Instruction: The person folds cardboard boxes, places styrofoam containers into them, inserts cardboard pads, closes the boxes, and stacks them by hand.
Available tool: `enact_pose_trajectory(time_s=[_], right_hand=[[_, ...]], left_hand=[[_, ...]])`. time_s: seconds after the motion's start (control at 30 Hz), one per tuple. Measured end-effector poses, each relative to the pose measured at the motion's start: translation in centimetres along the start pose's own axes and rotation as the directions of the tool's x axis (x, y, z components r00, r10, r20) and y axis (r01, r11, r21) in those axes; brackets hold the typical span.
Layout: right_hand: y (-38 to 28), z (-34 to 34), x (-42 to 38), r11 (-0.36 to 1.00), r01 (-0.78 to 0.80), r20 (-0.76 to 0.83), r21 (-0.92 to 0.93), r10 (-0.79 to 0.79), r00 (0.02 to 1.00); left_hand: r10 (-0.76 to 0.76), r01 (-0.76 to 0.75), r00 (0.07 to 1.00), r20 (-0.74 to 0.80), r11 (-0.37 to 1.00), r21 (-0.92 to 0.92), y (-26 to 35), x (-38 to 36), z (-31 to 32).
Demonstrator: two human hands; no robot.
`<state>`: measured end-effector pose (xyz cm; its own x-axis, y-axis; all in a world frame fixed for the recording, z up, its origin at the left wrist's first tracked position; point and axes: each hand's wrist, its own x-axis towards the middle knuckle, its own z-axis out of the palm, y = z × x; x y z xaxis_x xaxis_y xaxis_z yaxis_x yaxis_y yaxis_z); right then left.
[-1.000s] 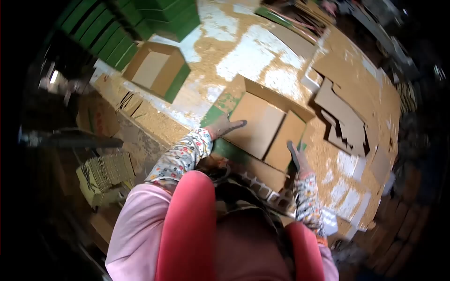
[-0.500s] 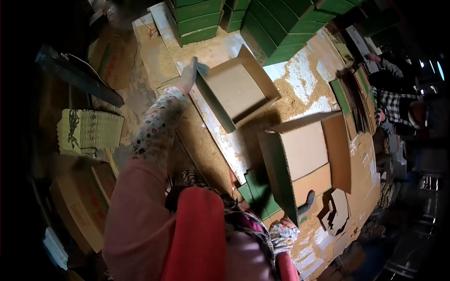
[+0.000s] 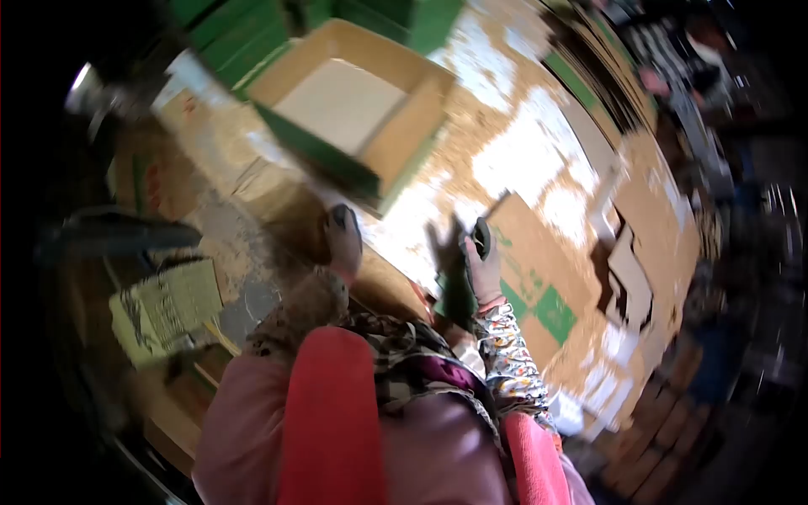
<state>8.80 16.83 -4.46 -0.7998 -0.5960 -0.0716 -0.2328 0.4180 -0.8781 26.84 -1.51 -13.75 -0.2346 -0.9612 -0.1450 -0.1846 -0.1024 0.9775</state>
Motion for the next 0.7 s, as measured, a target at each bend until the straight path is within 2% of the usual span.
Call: enact_pose_trajectory(time_s=[0.03, 0.07, 0.1, 0.13, 0.17, 0.2, 0.23, 0.3, 0.33, 0.37, 0.4, 0.43, 0.47, 0.5, 0.53, 0.57, 0.63, 0.7], right_hand=[[2.1, -3.9, -3.1, 0.99, -0.053, -0.077, -0.134, 0.043, 0.996], [6.6, -7.8, -5.8, 0.987, -0.149, -0.19, -0.054, 0.137, 0.972], [11.4, -11.6, -8.5, 0.944, -0.33, -0.339, -0.018, 0.305, 0.89], [15.8, -15.3, -11.0, 0.902, -0.388, -0.442, 0.191, 0.432, 0.786], [18.4, -19.4, -13.0, 0.909, -0.409, -0.534, 0.082, 0.387, 0.752], [19.9, -22.6, -14.7, 0.898, -0.438, -0.644, -0.029, 0.319, 0.696], [23.4, -25.5, -15.7, 0.878, -0.465, -0.603, 0.117, 0.435, 0.669], [31.5, -29.2, -16.2, 0.773, -0.497, -0.448, 0.394, 0.633, 0.631], [32.5, -29.3, -15.8, 0.83, -0.54, -0.516, 0.137, 0.525, 0.677], [32.7, -28.7, -15.1, 0.827, -0.549, -0.557, -0.124, 0.4, 0.728], [32.0, -28.8, -14.7, 0.865, -0.483, -0.512, 0.134, 0.478, 0.714], [29.3, -29.5, -14.8, 0.832, -0.396, -0.448, 0.389, 0.546, 0.708], [26.5, -30.3, -15.9, 0.73, -0.301, -0.367, 0.613, 0.601, 0.71], [25.4, -31.3, -17.2, 0.583, -0.202, -0.281, 0.787, 0.63, 0.724], [26.5, -32.2, -18.5, 0.476, -0.113, -0.227, 0.872, 0.599, 0.768], [27.3, -33.1, -18.7, 0.459, -0.005, -0.255, 0.888, 0.502, 0.827], [24.8, -36.5, -17.9, 0.388, 0.142, -0.335, 0.911, 0.492, 0.804], [18.0, -40.6, -16.8, 0.532, 0.235, -0.479, 0.814, 0.386, 0.788]], left_hand=[[0.122, -0.158, 0.968, 0.219, 0.975, 0.154, 2.3, -5.1, 1.1], [0.212, -0.372, 0.843, 0.494, 0.893, 0.253, 3.1, -9.4, 2.1], [0.257, -0.595, 0.646, 0.719, 0.759, 0.264, 4.2, -12.4, 3.5], [0.262, -0.709, 0.527, 0.808, 0.66, 0.248, 6.5, -14.2, 5.5], [0.424, -0.8, 0.503, 0.753, 0.558, 0.22, 8.1, -14.6, 8.0], [0.389, -0.717, 0.636, 0.667, 0.618, 0.324, 7.9, -14.5, 11.1], [0.339, -0.61, 0.758, 0.557, 0.671, 0.422, 7.4, -14.0, 14.3], [0.022, -0.258, 0.938, 0.347, 0.713, 0.652, 6.9, -12.3, 19.5], [-0.227, -0.153, 0.885, 0.406, 0.681, 0.716, 5.7, -11.3, 21.1], [-0.457, -0.065, 0.78, 0.428, 0.62, 0.782, 4.4, -10.6, 22.4], [-0.336, -0.158, 0.834, 0.438, 0.615, 0.772, 5.1, -13.4, 22.5], [-0.209, -0.247, 0.873, 0.441, 0.589, 0.769, 5.9, -16.2, 22.6], [-0.19, -0.192, 0.887, 0.42, 0.676, 0.711, 6.2, -17.4, 21.8], [-0.14, -0.151, 0.891, 0.431, 0.806, 0.572, 7.5, -19.5, 20.9], [-0.088, -0.112, 0.893, 0.441, 0.905, 0.409, 8.8, -21.6, 20.0], [0.033, -0.111, 0.885, 0.465, 0.984, 0.141, 11.3, -23.6, 19.0], [0.28, -0.326, 0.871, 0.404, 0.944, 0.048, 9.7, -21.7, 19.0], [0.388, -0.323, 0.849, 0.358, 0.918, -0.228, 19.3, -24.2, 20.6]])
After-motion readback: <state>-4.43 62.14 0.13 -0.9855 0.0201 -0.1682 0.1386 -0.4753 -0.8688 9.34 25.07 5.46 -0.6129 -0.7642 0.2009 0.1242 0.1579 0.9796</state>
